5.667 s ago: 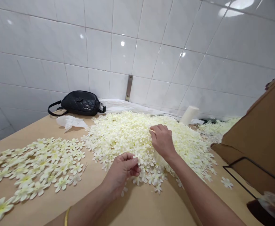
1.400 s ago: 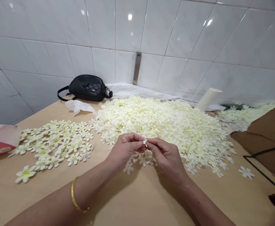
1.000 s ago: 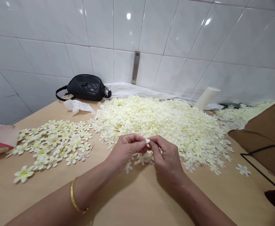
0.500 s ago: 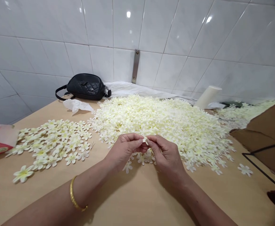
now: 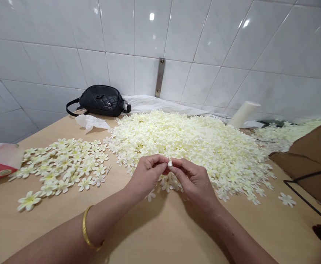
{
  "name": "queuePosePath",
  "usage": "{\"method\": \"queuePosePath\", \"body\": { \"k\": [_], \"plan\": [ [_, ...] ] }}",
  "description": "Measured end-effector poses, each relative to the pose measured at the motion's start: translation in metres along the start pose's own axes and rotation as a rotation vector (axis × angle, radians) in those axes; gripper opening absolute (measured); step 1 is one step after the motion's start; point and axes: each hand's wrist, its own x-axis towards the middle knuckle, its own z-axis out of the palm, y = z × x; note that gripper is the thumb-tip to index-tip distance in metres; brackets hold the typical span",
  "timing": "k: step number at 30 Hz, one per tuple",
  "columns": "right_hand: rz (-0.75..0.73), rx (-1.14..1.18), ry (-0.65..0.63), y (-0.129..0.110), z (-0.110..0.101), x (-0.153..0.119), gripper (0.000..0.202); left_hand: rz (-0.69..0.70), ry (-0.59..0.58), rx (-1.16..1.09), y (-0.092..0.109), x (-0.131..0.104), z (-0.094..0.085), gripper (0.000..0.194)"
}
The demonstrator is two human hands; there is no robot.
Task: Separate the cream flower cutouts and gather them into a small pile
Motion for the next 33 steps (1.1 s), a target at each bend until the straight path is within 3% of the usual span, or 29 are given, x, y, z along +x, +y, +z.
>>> {"method": "queuePosePath", "body": {
  "k": [3,10,20,29,33],
  "plan": [
    [-0.009,-0.016,0.002,-0.0008,-0.0010,0.0006,0.023,-0.044,-0.036,-0.040,-0.0008,0.0016,-0.0014,0.010],
    [-0.058,0.013,-0.102,-0.0006,-0.0052,0.0040,0.025,-0.033,0.036,0.020,-0.0026,0.0034,-0.0031,0.008],
    [-0.099,-0.031,-0.132,-0.0011,-0.0052,0.0031,0.026,-0.056,0.025,0.054,-0.0066,0.0051,-0.0070,0.014],
    [-0.015,0.011,-0.063,0.0073,-0.0041,0.0036,0.024,-0.033,0.029,0.060,-0.0039,0.0035,-0.0037,0.008],
    [-0.036,-0.071,-0.004,0.0034,-0.0039,0.0027,0.020,-0.001,-0.026,0.129,-0.0038,0.0015,-0.0040,0.009]
  ]
}}
